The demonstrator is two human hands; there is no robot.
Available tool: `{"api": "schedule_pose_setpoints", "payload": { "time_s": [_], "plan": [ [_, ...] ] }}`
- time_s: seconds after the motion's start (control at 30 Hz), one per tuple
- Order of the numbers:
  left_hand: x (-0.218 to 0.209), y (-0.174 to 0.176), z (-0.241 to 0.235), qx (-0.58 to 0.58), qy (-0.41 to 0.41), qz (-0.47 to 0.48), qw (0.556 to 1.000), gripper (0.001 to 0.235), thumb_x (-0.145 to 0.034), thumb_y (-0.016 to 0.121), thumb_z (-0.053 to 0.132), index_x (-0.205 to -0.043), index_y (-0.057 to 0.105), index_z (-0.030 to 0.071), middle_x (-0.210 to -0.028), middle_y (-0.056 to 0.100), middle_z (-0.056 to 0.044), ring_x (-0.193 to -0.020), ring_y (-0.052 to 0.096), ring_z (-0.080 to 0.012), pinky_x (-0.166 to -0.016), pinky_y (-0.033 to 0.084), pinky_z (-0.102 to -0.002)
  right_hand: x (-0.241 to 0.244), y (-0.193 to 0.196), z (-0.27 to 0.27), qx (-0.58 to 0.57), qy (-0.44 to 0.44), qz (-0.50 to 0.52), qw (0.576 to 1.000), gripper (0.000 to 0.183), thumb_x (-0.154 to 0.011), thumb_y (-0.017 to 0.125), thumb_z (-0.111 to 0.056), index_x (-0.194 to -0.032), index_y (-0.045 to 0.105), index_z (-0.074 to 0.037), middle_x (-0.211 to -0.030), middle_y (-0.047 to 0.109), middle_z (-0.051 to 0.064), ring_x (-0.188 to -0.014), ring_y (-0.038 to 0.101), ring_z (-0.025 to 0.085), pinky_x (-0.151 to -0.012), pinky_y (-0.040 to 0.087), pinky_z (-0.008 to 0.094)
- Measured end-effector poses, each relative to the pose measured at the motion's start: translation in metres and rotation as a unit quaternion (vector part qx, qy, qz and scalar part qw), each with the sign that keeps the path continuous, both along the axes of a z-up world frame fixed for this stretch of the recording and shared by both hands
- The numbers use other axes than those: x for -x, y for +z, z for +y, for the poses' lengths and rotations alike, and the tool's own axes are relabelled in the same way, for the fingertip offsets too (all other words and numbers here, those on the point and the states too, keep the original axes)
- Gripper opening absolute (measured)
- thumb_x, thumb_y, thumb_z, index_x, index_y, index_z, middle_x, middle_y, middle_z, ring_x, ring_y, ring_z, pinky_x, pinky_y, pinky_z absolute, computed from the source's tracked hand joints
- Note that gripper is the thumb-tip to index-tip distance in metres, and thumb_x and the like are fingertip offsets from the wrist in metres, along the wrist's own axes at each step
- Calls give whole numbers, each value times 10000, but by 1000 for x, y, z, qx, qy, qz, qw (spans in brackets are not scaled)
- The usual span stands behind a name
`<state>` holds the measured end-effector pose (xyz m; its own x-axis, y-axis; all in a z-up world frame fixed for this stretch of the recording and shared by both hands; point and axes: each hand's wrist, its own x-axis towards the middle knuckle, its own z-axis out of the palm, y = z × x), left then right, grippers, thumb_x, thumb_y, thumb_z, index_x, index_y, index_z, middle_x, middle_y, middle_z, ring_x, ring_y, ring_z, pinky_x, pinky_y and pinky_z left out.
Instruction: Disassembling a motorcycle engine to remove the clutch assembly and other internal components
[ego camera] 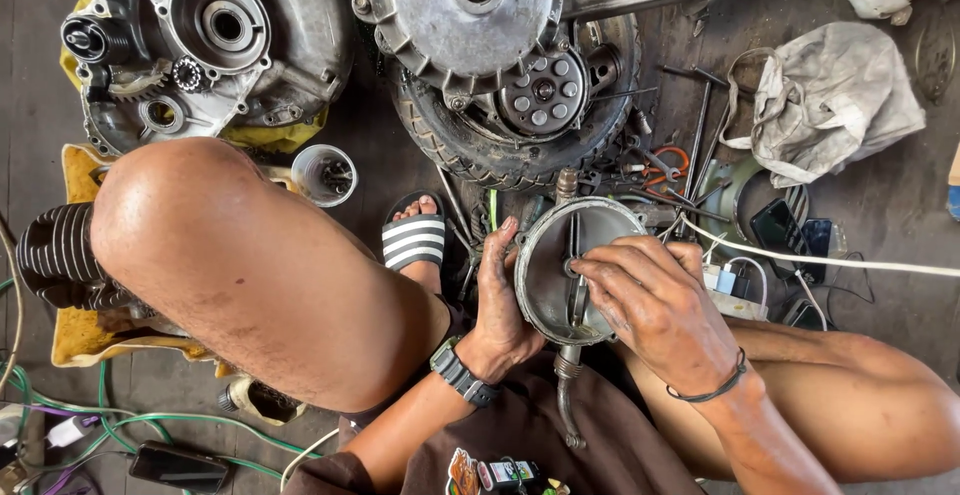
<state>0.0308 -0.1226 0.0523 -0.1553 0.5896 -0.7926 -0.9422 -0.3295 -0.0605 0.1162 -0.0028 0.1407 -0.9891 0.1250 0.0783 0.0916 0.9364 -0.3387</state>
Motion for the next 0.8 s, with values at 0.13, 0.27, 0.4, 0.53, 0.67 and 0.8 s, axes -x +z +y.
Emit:
{"api": "schedule_pose_setpoints", "payload": {
  "time_s": [0.13,0.27,0.4,0.53,0.67,0.8],
  "plan": [
    [4,7,1,-8,-6,-1,1000,679,-802,686,516,-1220,652,-18,-1144,678,-238,-992,671,-378,-927,561,-547,-1,2,-1,-1,6,13,1000,71,-991,645,-127,-1016,709,-107,-1055,721,27,-1015,675,224,-872,394,331],
    [5,4,0,-23,-9,2,1000,622,-820,683,509,-1169,682,-5,-1106,709,-231,-944,700,-366,-885,595,-532,-1,0,-1,1,10,21,1000,90,-1000,627,-115,-1036,709,-107,-1083,719,24,-1032,675,221,-872,393,330],
    [-2,-10,-3,-19,-9,8,1000,620,-832,685,511,-1163,689,-13,-1104,714,-228,-927,701,-358,-866,598,-535,1,3,1,2,14,11,1000,84,-1002,625,-114,-1024,706,-109,-1062,717,16,-1027,675,211,-874,379,333],
    [1,0,-3,4,-22,-1,1000,677,-807,693,513,-1223,653,-19,-1145,700,-241,-994,685,-376,-919,571,-545,-2,-2,1,0,10,10,1000,73,-1000,630,-127,-1026,698,-118,-1055,711,3,-1026,674,199,-877,372,332],
    [0,0,-4,17,-24,-1,1000,732,-790,716,509,-1262,583,-35,-1160,669,-259,-1032,662,-382,-956,543,-558,-1,-2,1,-5,14,4,1000,58,-1000,624,-113,-1001,682,-112,-1047,707,5,-1021,678,205,-879,367,339],
    [1,4,-3,31,-22,-4,999,765,-777,731,508,-1286,549,-34,-1169,659,-268,-1055,652,-396,-973,527,-564,1,-1,0,-20,20,-8,1000,68,-1010,618,-132,-990,680,-110,-1040,701,13,-1016,677,205,-873,360,346]
  ]
}}
